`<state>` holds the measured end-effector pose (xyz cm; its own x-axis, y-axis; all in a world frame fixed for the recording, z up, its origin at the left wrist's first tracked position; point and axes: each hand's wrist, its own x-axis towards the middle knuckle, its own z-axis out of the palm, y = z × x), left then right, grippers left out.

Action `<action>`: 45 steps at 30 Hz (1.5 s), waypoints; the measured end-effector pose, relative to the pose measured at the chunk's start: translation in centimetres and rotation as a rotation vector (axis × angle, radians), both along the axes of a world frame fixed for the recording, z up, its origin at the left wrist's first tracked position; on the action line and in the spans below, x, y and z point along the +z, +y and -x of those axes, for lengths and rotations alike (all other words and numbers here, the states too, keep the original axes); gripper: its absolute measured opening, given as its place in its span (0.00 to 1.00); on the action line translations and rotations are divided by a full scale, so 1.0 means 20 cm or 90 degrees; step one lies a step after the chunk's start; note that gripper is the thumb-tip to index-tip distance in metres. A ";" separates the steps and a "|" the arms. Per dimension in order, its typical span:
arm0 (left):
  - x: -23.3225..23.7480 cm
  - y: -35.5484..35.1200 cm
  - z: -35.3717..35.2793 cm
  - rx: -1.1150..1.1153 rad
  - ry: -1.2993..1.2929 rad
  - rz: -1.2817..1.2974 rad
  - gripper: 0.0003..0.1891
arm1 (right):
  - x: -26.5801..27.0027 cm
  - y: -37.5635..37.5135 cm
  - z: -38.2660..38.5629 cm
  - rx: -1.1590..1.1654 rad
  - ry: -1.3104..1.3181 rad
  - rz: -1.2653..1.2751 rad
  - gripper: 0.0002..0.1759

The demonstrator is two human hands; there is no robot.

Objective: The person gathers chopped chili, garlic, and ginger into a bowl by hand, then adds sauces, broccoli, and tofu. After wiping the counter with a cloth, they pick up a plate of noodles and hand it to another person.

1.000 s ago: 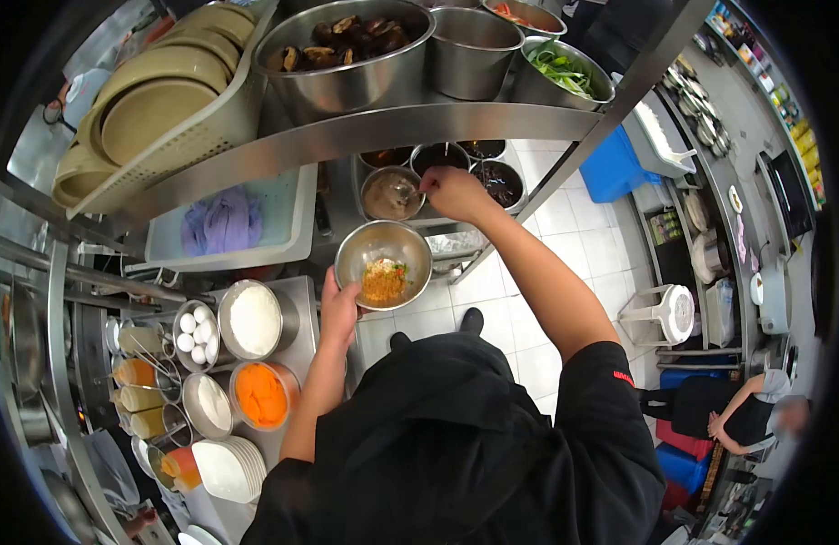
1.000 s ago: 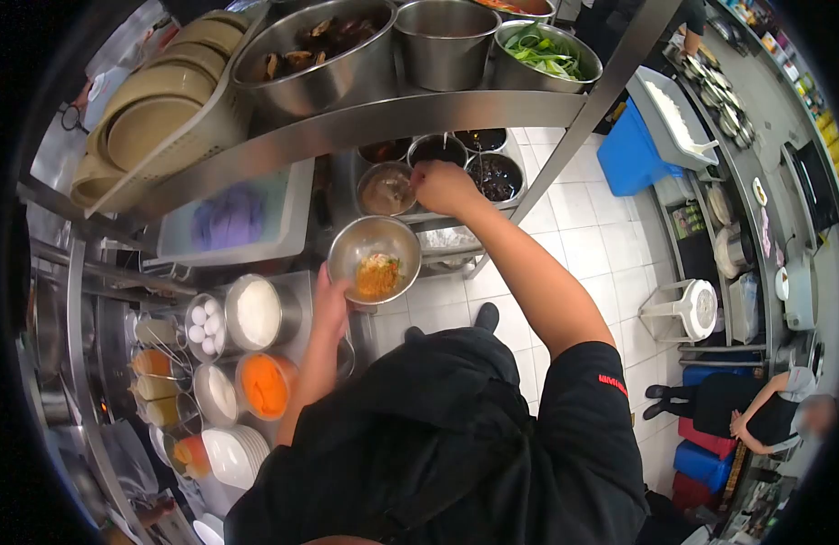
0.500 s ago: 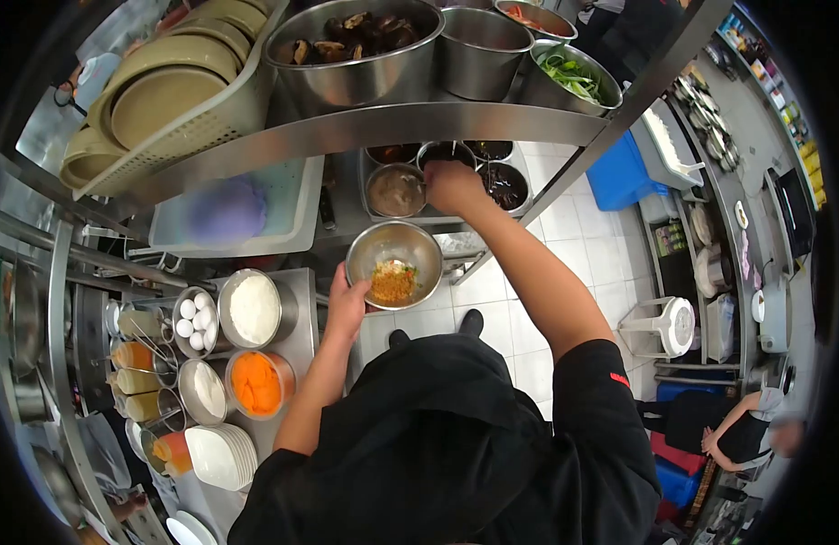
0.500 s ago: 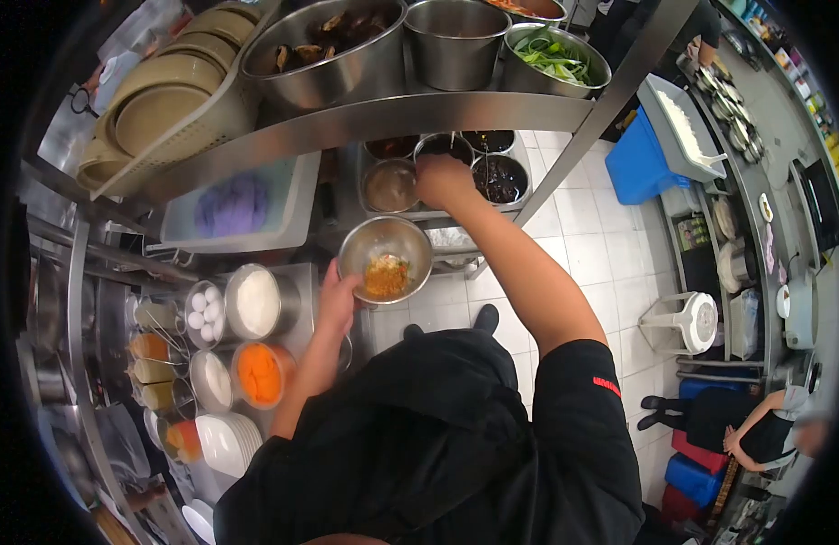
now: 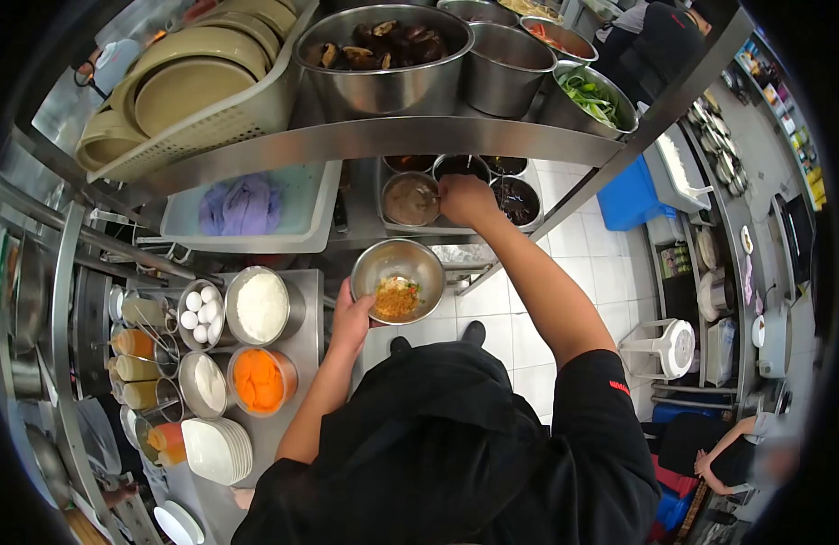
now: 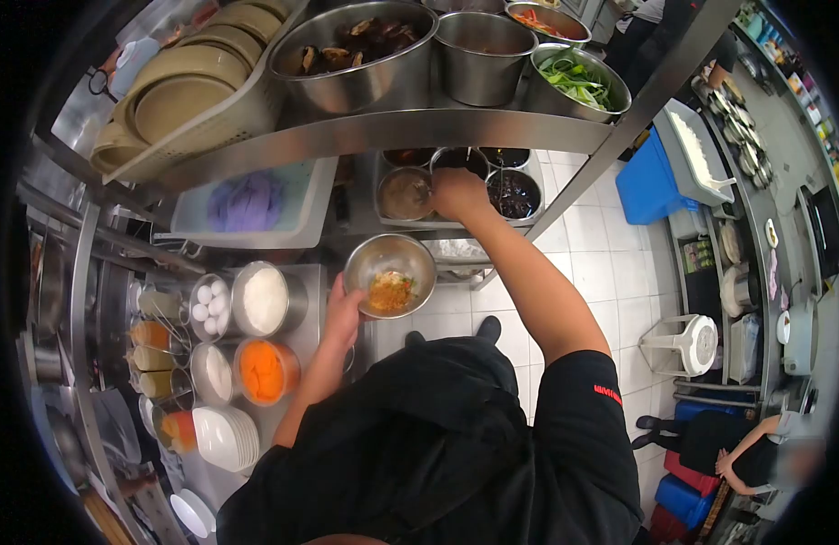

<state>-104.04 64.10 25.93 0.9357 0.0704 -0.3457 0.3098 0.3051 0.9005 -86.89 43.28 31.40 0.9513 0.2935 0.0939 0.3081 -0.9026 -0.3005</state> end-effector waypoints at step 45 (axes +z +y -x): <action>-0.53 -0.77 -0.16 -0.433 -0.013 -0.184 0.25 | -0.27 -0.83 1.00 -0.098 -0.017 -0.329 0.08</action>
<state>-100.78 48.66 15.25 0.8111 -0.4418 -0.3834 0.3284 -0.1986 0.9234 -106.95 26.73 25.93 0.9750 0.0606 0.2136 0.1977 -0.6749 -0.7109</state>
